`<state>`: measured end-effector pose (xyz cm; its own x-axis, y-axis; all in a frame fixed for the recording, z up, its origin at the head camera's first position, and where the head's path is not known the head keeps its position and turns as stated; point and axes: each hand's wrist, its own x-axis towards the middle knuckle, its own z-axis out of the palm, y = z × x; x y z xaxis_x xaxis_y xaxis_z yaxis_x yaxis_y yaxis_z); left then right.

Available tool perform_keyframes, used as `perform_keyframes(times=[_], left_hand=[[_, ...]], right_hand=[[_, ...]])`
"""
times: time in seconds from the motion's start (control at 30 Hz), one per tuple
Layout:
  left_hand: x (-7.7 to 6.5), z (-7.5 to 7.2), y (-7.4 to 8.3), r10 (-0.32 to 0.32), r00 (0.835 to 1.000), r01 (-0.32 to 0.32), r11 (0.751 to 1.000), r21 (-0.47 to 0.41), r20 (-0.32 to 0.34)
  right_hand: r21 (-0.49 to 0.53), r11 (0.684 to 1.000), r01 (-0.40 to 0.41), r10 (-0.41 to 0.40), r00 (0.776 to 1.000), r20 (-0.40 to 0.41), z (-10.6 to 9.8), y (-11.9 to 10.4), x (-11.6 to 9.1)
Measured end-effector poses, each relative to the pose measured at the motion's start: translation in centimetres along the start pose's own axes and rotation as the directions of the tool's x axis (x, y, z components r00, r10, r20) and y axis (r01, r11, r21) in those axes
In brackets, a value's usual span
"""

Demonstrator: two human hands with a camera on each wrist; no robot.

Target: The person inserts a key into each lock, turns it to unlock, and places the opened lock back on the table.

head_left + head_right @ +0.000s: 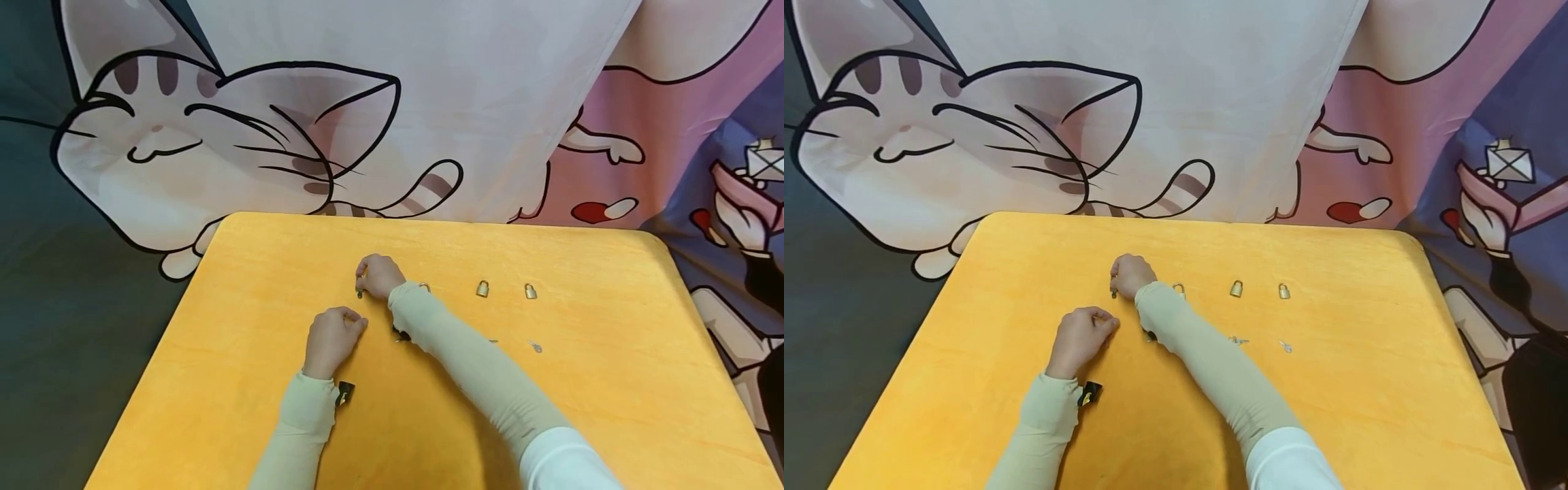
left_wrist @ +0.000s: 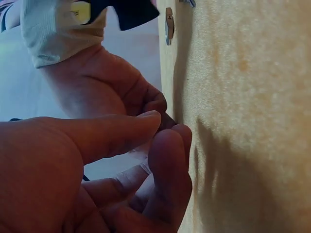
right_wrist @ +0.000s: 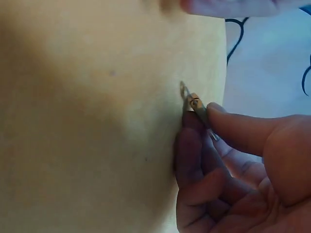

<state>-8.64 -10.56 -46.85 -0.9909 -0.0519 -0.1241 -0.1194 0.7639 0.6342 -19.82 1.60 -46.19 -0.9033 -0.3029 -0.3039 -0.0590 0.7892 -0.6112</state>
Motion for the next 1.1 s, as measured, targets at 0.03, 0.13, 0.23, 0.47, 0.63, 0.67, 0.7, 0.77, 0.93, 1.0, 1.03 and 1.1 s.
perform_keyframes(times=[0.03,0.13,0.23,0.47,0.63,0.67,0.7,0.77,0.93,1.0,1.03,1.1], left_hand=[[0.0,0.0,0.0,0.003,1.0,-0.003,1.0,0.003,-0.003],[0.0,0.1,0.1,0.006,1.0,-0.006,1.0,0.008,-0.011],[0.1,0.2,0.3,0.014,1.0,-0.014,1.0,0.006,-0.011],[0.2,1.1,1.3,0.078,0.997,-0.078,0.997,0.016,0.011],[0.2,1.9,2.3,0.13,0.991,-0.13,0.991,0.019,0.033],[0.2,2.0,2.5,0.136,0.99,-0.137,0.99,0.017,0.037],[0.2,2.2,2.8,0.148,0.988,-0.149,0.989,0.017,0.041],[0.1,2.4,3.2,0.175,0.983,-0.176,0.984,0.017,0.051],[-0.2,3.1,4.3,0.252,0.963,-0.255,0.967,0.018,0.098],[-0.2,3.4,4.6,0.268,0.955,-0.273,0.962,0.024,0.129],[-0.2,3.5,4.8,0.269,0.952,-0.276,0.961,0.031,0.144],[-0.3,3.6,5.0,0.271,0.947,-0.282,0.959,0.039,0.172]], right_hand=[[-0.032,0.999,-0.002,0.002,1.0,-0.008,0.1,0.1,0.1],[-0.097,0.995,-0.002,-0.001,1.0,-0.029,0.4,0.3,0.3],[-0.099,0.995,0.007,-0.011,0.999,-0.038,0.4,0.7,0.4],[-0.027,0.999,0.039,-0.04,0.998,-0.055,-0.7,1.3,-0.2],[0.03,1.0,0.002,0.001,0.995,-0.102,-2.7,2.2,-1.2],[0.037,0.999,-0.008,0.012,0.994,-0.109,-3.2,2.4,-1.4],[0.045,0.999,-0.019,0.024,0.993,-0.115,-3.7,2.7,-1.6],[0.042,0.999,-0.034,0.039,0.992,-0.118,-4.6,3.4,-2.1],[0.0,0.999,-0.053,0.052,0.994,-0.092,-6.8,5.2,-3.4],[-0.026,0.998,-0.061,0.059,0.995,-0.085,-7.4,5.9,-4.0],[-0.036,0.997,-0.066,0.063,0.995,-0.08,-7.6,6.2,-4.2],[-0.065,0.995,-0.07,0.065,0.995,-0.078,-7.9,6.6,-4.7]])
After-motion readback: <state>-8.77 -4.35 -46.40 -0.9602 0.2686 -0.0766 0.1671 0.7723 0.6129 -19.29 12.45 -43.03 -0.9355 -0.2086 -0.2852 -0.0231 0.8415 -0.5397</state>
